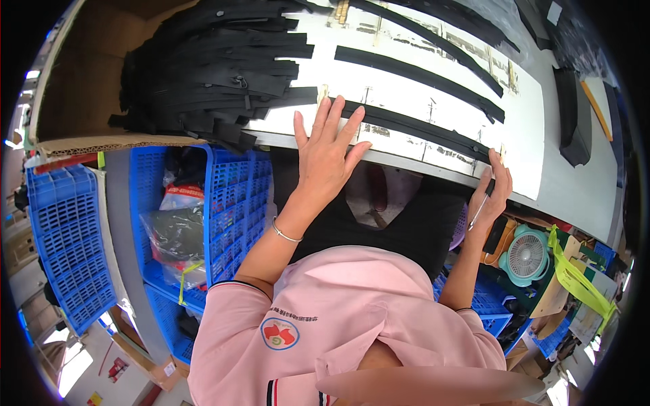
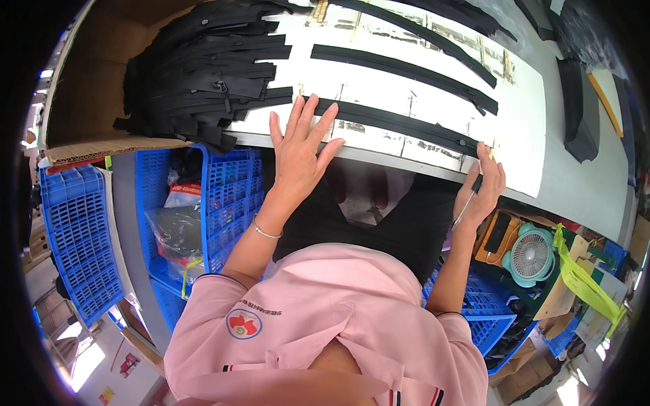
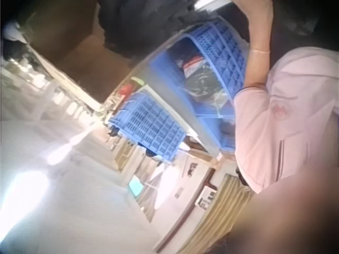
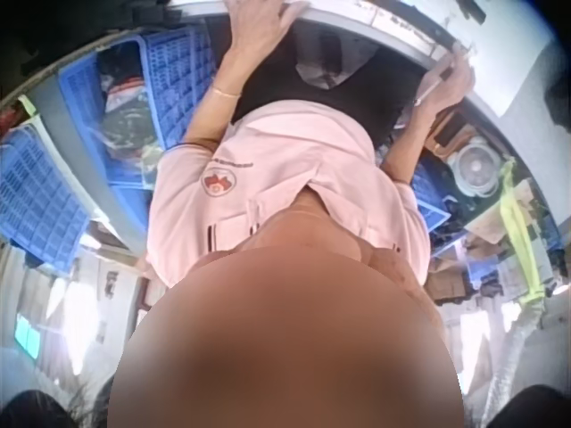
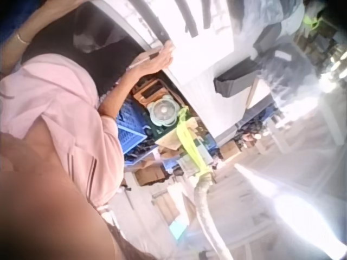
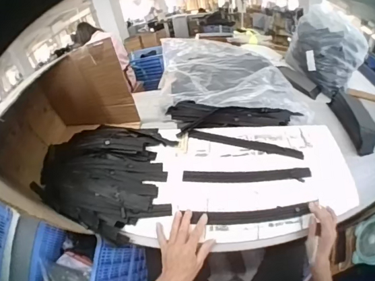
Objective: Writing identification marks on black fabric components using a white pen on a workbench.
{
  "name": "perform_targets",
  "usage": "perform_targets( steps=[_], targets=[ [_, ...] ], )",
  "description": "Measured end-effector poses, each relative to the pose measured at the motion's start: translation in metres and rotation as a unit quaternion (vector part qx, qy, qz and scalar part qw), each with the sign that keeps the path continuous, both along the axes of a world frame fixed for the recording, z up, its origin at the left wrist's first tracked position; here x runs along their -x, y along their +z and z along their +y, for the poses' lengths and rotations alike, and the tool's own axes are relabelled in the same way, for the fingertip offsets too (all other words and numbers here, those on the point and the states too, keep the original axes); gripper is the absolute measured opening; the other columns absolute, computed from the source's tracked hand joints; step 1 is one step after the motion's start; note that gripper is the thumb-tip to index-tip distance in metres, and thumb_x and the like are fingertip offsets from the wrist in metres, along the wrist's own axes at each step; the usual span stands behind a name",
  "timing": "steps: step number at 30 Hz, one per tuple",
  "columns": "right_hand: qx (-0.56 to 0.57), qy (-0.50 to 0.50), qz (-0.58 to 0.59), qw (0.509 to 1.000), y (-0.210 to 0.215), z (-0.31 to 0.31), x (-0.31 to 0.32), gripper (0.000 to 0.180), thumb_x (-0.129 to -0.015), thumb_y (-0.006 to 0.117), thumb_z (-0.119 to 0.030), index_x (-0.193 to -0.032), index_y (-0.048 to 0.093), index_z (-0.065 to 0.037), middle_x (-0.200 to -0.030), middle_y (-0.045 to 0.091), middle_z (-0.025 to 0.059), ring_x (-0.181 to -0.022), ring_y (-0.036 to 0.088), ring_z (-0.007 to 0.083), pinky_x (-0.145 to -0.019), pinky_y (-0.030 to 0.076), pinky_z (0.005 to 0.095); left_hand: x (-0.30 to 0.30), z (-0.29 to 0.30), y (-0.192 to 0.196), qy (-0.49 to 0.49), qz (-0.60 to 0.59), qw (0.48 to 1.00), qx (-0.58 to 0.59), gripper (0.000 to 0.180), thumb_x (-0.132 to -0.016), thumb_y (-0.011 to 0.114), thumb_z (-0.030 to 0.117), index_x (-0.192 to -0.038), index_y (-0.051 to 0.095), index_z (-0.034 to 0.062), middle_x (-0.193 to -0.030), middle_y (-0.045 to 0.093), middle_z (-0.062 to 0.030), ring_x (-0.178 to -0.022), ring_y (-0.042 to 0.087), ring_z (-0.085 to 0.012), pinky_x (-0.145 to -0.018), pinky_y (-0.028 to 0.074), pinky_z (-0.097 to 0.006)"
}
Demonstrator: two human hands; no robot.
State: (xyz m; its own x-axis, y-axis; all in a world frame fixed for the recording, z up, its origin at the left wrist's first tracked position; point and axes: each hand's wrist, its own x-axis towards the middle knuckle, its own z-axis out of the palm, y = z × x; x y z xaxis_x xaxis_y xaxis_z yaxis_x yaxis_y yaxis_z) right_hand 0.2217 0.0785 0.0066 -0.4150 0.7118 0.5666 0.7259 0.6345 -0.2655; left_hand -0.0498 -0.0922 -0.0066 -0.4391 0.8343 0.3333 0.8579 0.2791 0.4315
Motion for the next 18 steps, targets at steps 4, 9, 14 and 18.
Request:
perform_targets(
  steps=[4, 9, 14, 18],
  targets=[
    [0.198, 0.09, 0.185, 0.958, 0.025, -0.018, 0.052, 0.029, -0.104, 0.06, -0.007, -0.132, 0.066, -0.008, -0.122, 0.075, 0.0089, -0.114, 0.065, 0.0204, -0.107, 0.044, 0.0356, 0.0, -0.001, -0.001, -0.001, 0.006, 1.0, 0.004, 0.058, -0.096, 0.071, 0.039, -0.149, 0.057, 0.0215, -0.16, 0.045, -0.0129, -0.151, 0.037, -0.0323, -0.122, 0.012, -0.063],
    [0.372, 0.186, 0.241, 0.877, 0.04, -0.024, 0.129, 0.021, -0.101, 0.067, -0.019, -0.107, 0.075, -0.001, -0.098, 0.076, 0.007, -0.092, 0.067, 0.0142, -0.083, 0.051, 0.0279, 0.0, -0.001, -0.001, 0.005, 0.008, 1.0, 0.004, 0.06, -0.095, 0.071, 0.039, -0.15, 0.055, 0.0205, -0.159, 0.046, -0.0118, -0.151, 0.038, -0.0312, -0.122, 0.011, -0.062],
    [0.434, 0.212, 0.259, 0.836, 0.013, -0.025, 0.181, 0.024, -0.1, 0.07, -0.019, -0.098, 0.075, 0.004, -0.086, 0.075, 0.0046, -0.069, 0.065, 0.0081, -0.063, 0.048, 0.0226, 0.0, 0.001, -0.004, 0.013, -0.008, 1.0, -0.018, 0.07, -0.091, 0.074, 0.041, -0.15, 0.052, 0.0101, -0.157, 0.048, -0.013, -0.149, 0.039, -0.0299, -0.122, 0.013, -0.064],
    [0.383, 0.224, 0.217, 0.87, 0.003, -0.026, 0.185, 0.027, -0.1, 0.07, -0.019, -0.094, 0.074, 0.007, -0.089, 0.076, 0.0059, -0.066, 0.065, 0.009, -0.06, 0.048, 0.0237, 0.0, 0.0, -0.005, 0.015, -0.001, 1.0, -0.012, 0.074, -0.092, 0.073, 0.042, -0.152, 0.049, 0.0073, -0.158, 0.047, -0.011, -0.15, 0.038, -0.028, -0.123, 0.01, -0.061]
  ],
)
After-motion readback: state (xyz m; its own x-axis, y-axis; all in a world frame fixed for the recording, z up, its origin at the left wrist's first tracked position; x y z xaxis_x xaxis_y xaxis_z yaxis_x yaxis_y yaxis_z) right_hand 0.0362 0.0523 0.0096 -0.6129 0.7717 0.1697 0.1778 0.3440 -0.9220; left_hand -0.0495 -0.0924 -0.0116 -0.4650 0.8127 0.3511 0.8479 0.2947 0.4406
